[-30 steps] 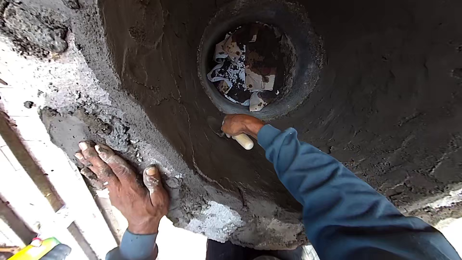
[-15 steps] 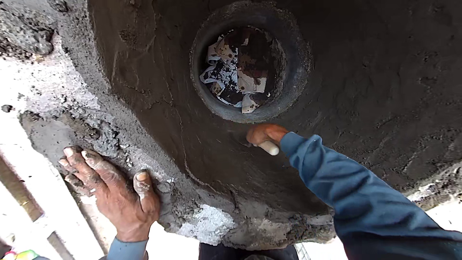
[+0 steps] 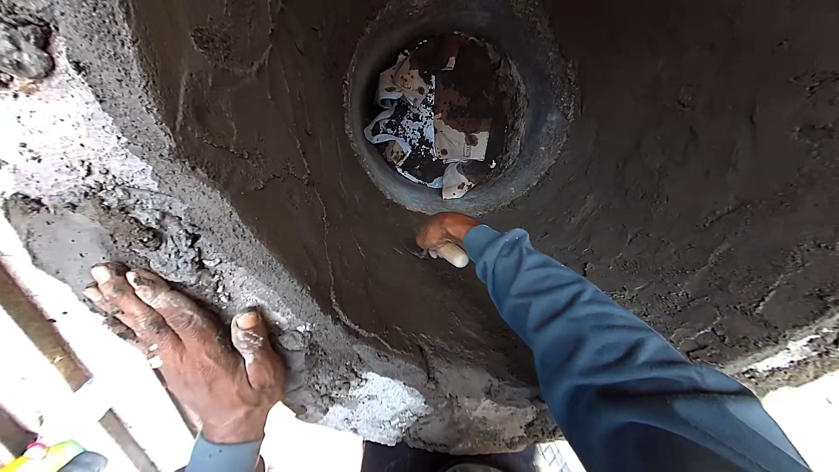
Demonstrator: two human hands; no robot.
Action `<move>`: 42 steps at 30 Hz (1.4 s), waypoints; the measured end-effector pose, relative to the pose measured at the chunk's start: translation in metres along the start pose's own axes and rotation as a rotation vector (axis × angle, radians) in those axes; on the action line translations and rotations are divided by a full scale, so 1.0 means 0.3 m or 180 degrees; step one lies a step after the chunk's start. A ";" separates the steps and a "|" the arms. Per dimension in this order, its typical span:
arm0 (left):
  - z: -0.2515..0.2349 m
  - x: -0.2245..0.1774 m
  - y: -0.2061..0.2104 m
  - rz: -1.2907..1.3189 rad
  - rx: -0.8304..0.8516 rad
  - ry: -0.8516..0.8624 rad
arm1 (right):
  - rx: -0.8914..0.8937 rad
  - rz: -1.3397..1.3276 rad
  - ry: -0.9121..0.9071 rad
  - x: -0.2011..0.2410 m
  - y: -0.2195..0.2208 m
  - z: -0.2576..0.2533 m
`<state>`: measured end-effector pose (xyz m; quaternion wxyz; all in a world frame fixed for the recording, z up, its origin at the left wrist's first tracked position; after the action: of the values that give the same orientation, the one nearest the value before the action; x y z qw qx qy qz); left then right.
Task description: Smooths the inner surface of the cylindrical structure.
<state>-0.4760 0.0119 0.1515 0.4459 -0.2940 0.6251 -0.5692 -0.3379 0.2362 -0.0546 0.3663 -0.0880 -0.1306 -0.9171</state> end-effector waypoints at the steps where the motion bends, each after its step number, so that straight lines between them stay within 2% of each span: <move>1: 0.002 0.002 0.001 0.0003 -0.0022 0.0001 | 0.0050 0.0208 0.0054 -0.016 0.013 0.013; 6: 0.003 -0.007 -0.002 -0.0057 -0.0022 -0.0010 | 0.0030 0.0757 0.0312 -0.081 0.021 0.112; 8: 0.004 -0.002 -0.003 -0.0002 -0.0017 -0.0017 | -0.0183 0.0387 0.0135 -0.066 -0.006 0.117; 11: 0.010 0.007 0.001 0.0019 0.0013 -0.0001 | -0.0392 -0.0607 -0.0588 0.015 -0.010 0.104; 13: 0.005 0.005 -0.001 0.0026 0.0003 0.0006 | -0.0342 -0.0702 -0.0738 0.081 -0.010 0.113; 16: 0.003 0.006 0.000 0.0019 0.0013 0.0015 | -0.0185 -0.0409 -0.0476 0.067 0.029 0.112; 21: 0.008 0.006 0.004 -0.0025 0.0010 -0.0032 | 0.0047 0.0101 0.0043 -0.094 0.108 0.112; 25: 0.006 0.001 0.003 -0.0004 -0.0055 -0.0004 | 0.0154 0.0843 0.0359 -0.135 0.068 0.133; 28: 0.006 0.004 0.003 0.0064 -0.0021 -0.0019 | -0.0187 0.0457 0.0267 -0.098 -0.027 0.085; 31: 0.009 0.014 0.004 0.0061 0.0058 -0.0036 | -0.0481 0.0028 -0.0078 0.008 -0.089 -0.027; 35: 0.007 0.026 0.006 -0.0001 0.0101 -0.0044 | -0.0428 0.0056 -0.0243 0.109 -0.101 -0.136; 42: 0.017 0.045 0.011 -0.0026 0.0125 0.0024 | -0.0146 0.0243 0.0113 -0.067 -0.006 -0.172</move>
<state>-0.4766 -0.0016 0.1456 0.4469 -0.2856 0.6143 -0.5843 -0.3281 0.2349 -0.1091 0.4012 -0.0849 -0.0996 -0.9066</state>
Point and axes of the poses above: each hand's wrist, its own z-axis away from the middle knuckle, its own y-axis out of the palm, x = y × z, the point moved 6 cm from there along -z, towards the middle knuckle, and after that the axes turned 5 degrees about -y, right-handed, at the moved point
